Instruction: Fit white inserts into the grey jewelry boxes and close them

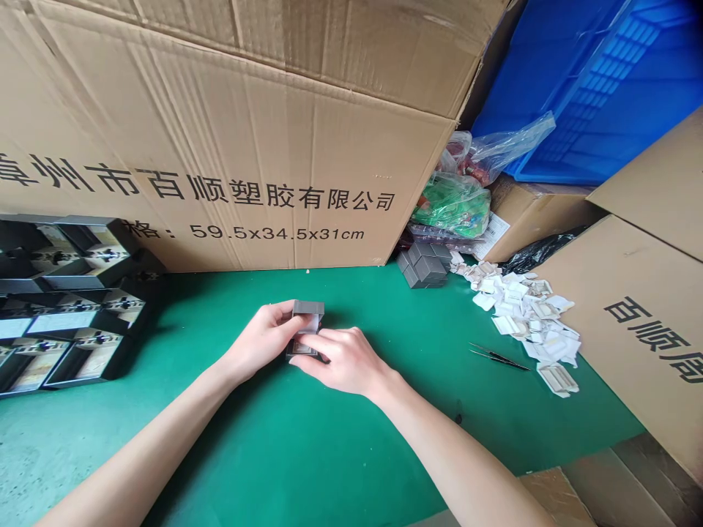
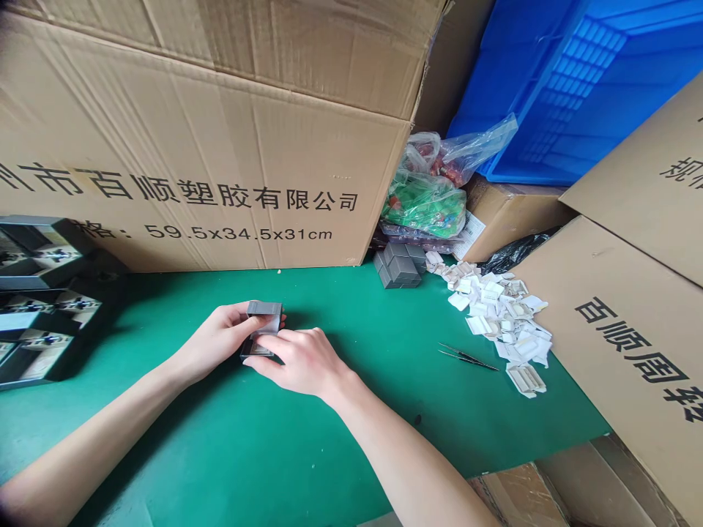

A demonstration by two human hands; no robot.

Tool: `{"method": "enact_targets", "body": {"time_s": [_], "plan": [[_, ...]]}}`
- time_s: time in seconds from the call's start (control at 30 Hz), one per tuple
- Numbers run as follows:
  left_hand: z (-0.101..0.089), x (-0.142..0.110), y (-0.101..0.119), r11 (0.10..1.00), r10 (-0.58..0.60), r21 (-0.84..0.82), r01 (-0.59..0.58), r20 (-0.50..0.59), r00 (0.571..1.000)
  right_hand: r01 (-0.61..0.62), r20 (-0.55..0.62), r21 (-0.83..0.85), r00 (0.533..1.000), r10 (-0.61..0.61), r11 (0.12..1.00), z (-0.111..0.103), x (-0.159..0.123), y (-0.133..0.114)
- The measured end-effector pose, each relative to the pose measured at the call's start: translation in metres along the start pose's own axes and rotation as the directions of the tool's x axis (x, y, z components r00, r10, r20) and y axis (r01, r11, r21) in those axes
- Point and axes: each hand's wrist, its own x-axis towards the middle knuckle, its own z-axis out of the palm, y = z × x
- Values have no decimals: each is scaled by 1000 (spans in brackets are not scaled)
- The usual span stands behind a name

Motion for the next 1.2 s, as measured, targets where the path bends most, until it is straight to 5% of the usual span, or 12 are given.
{"method": "enact_targets", "body": {"time_s": [0.57,1.2], "plan": [[-1,0,0,995,32,92,-31,-4,999,-109,109,78,989,100,991,-9,4,-8],[2,-2,7,997,40,75,-37,-44,998,-78,-4,21,997,78,997,-2,3,-1]]}}
